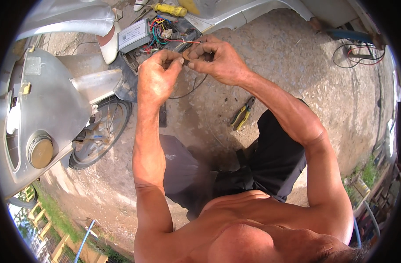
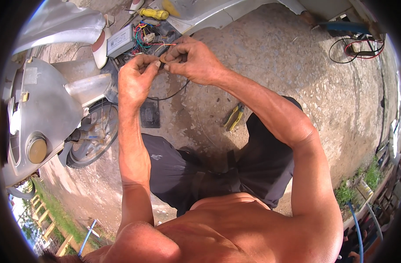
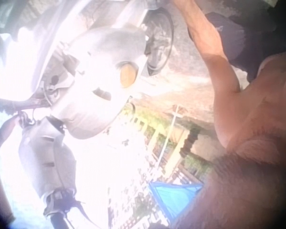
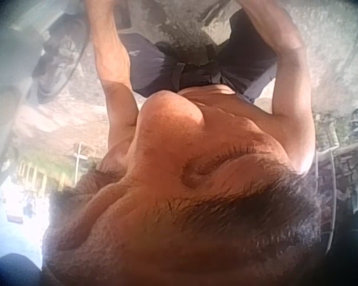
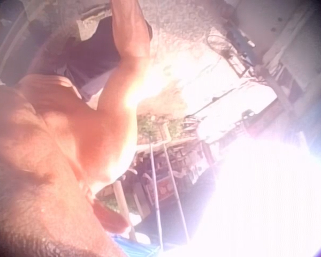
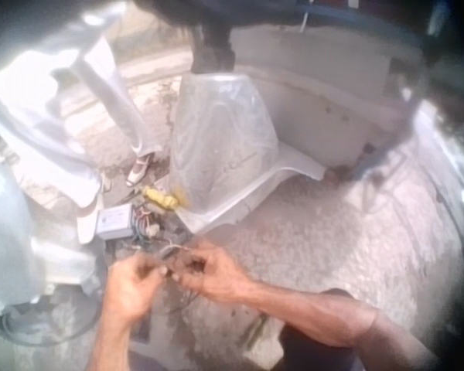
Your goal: The person manipulates electrical wires on a bicycle's controller box, peeling off tape, twisting wires together, and applying new electrical tape to secure the connections.
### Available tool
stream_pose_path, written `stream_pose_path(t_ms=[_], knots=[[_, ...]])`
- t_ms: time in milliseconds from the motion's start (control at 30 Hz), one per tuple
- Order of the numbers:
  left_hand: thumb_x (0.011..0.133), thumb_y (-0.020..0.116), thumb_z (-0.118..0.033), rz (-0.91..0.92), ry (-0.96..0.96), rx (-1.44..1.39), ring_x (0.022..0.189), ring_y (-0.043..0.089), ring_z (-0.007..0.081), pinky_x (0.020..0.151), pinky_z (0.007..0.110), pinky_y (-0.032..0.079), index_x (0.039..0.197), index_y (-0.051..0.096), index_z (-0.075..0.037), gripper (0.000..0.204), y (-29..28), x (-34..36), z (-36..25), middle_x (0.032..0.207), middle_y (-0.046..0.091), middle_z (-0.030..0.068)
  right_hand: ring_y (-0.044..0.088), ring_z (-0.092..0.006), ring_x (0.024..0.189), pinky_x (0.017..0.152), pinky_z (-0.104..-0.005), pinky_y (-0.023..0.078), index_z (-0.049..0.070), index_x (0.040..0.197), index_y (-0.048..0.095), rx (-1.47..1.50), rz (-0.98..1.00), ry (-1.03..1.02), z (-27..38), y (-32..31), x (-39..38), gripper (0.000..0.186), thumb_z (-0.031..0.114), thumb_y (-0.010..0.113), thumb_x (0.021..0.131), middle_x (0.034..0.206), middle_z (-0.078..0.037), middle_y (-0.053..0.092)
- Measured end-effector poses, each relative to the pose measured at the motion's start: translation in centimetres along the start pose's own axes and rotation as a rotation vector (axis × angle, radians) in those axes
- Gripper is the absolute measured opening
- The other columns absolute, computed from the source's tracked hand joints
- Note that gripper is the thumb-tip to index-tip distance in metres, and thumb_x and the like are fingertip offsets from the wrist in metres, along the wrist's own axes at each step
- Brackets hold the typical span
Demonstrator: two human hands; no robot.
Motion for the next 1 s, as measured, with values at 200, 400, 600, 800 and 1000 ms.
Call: stream_pose_path(t_ms=[200,400,600,800,1000], knots=[[0.085,0.072,-0.011,-0.001,0.019,0.111,0.08,0.075,0.0191,0.075,0.033,0.057,0.1,0.074,0.004,0.021,0.2,-0.1,-0.6,0.087,0.077,0.0165,0.06,-0.0132,0.094,0.08,-0.0292,0.052,0.001,0.099,0.075,0.056,0.044,0.072,-1.0,0.1,0.0,0.023,0.015,0.084,0.083,0.112,-0.006,0.06],[0.085,0.071,-0.01,-0.046,0.023,0.153,0.077,0.075,0.0192,0.074,0.033,0.057,0.097,0.074,0.004,0.019,0.5,-0.3,-0.5,0.082,0.076,0.0164,0.056,-0.0106,0.087,0.073,-0.0276,0.048,0.0,0.097,0.074,0.074,0.026,0.095,-0.9,0.4,0.0,0.021,0.013,0.083,0.084,0.109,-0.003,0.058],[0.087,0.07,-0.007,-0.088,-0.032,-0.041,0.078,0.073,0.0142,0.073,0.03,0.056,0.099,0.074,0.004,0.017,0.4,0.0,0.3,0.085,0.077,0.012,0.066,-0.0157,0.094,0.083,-0.0291,0.056,-0.004,0.1,0.075,0.294,0.034,0.173,-0.3,0.4,0.3,0.026,0.015,0.085,0.084,0.109,-0.008,0.061],[0.087,0.071,-0.008,-0.043,-0.04,-0.138,0.082,0.074,0.0149,0.075,0.029,0.056,0.104,0.075,0.002,0.019,0.1,-0.4,-0.7,0.091,0.077,0.0128,0.066,-0.014,0.094,0.083,-0.0278,0.056,-0.004,0.102,0.075,0.267,-0.012,0.183,0.2,0.1,0.4,0.025,0.012,0.084,0.085,0.112,-0.007,0.061],[0.082,0.071,-0.006,-0.228,0.249,0.367,0.077,0.071,0.0314,0.07,0.039,0.056,0.09,0.072,-0.002,0.009,1.2,-1.5,-2.4,0.089,0.072,0.0152,0.068,-0.0202,0.101,0.087,-0.0316,0.057,-0.002,0.102,0.075,0.032,-0.105,0.008,0.3,0.9,-0.2,0.026,0.01,0.082,0.08,0.117,-0.013,0.062]])
Point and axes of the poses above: each hand's wrist, its own x-axis towards the middle knuckle, its own y-axis out of the palm, z = x × y, the point moved 2 cm from there along x, towards the middle knuckle
